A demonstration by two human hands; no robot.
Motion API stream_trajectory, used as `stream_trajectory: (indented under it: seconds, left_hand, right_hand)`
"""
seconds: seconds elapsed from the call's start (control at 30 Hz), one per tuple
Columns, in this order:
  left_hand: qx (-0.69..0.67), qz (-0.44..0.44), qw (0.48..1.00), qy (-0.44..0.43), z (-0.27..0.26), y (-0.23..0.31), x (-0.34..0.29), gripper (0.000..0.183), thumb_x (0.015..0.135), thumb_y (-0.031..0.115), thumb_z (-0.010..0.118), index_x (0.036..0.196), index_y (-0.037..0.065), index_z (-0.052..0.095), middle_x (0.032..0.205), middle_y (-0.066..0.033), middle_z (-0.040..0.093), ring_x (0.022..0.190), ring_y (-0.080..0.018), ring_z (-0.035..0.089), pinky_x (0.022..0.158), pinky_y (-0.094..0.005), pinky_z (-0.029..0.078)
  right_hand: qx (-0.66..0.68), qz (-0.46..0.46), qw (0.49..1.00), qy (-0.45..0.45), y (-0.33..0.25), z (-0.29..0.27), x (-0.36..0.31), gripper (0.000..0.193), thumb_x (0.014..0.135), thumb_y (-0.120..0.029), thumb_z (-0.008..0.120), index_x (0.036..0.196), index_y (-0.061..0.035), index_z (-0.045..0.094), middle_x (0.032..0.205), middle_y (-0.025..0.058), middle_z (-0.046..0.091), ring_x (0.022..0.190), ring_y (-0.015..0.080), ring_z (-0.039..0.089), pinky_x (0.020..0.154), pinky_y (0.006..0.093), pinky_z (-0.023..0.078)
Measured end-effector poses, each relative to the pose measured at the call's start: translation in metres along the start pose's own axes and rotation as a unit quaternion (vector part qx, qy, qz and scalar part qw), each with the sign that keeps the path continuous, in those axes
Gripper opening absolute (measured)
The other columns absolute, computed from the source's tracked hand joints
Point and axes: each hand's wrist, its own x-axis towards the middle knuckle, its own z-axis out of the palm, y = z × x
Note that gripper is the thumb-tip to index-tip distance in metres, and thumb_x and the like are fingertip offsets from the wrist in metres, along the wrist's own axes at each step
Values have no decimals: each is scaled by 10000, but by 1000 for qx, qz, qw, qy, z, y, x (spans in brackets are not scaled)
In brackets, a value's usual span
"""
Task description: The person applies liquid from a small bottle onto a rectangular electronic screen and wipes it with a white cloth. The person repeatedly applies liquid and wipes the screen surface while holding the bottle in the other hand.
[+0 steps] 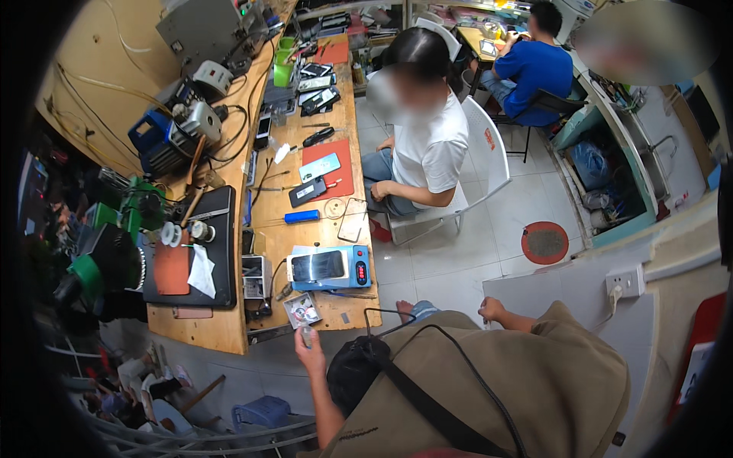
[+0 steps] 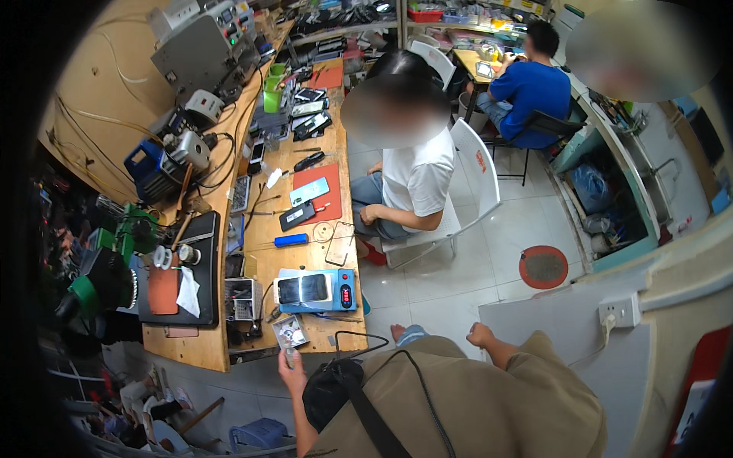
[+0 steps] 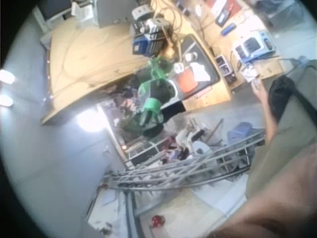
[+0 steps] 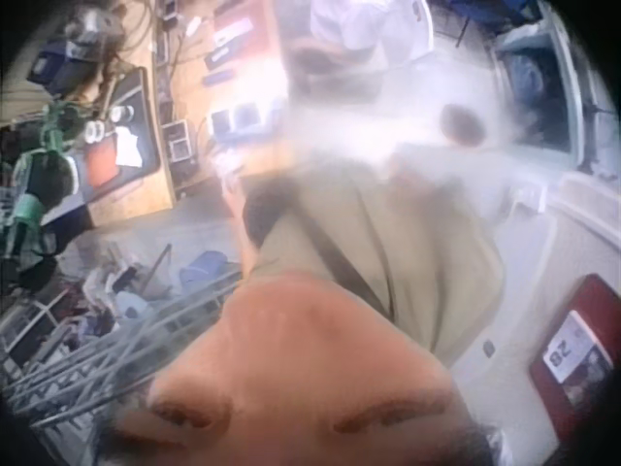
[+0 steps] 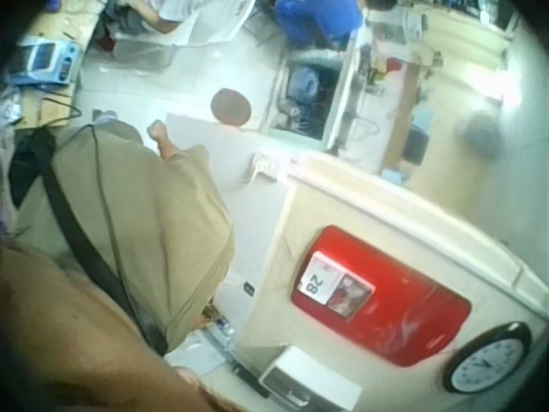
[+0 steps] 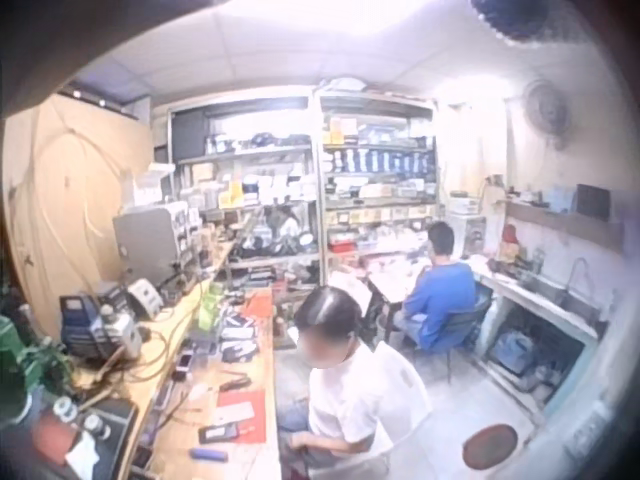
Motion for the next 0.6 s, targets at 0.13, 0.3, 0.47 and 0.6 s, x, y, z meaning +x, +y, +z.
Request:
stream_trajectory:
  seconds: [0.13,0.3,0.47,0.6]
  left_hand:
    - [-57,-63,996,-18,28,-18,-22,456,1128,299,756,1463,15,631,1223,-123,732,1102,-150,680,899,-324,563]
    - [-84,-104,991,-22,17,-39,-38,457,1131,295,750,1468,22,605,1209,-113,728,1065,-147,678,864,-321,559]
    - [-101,-111,988,-40,8,-60,-39,460,1133,292,743,1474,29,580,1194,-103,724,1028,-145,676,830,-317,554]
    - [-110,-108,988,-30,-9,-75,-39,462,1135,289,738,1478,35,560,1182,-96,720,999,-143,674,802,-314,551]
  right_hand:
    - [100,10,994,36,-37,-2,20,352,918,-248,727,1187,-29,784,1215,285,808,1182,470,764,1023,521,611]
    - [108,-75,988,78,-116,15,-7,379,935,-234,741,1252,-28,776,1241,279,807,1195,460,767,1052,528,610]
    - [28,-112,991,62,-115,43,-28,404,963,-286,754,1266,-25,813,1257,285,806,1204,465,764,1072,534,607]
    - [31,-79,996,23,-117,61,-40,375,972,-327,741,1144,-9,838,1212,279,817,1166,451,777,1038,520,614]
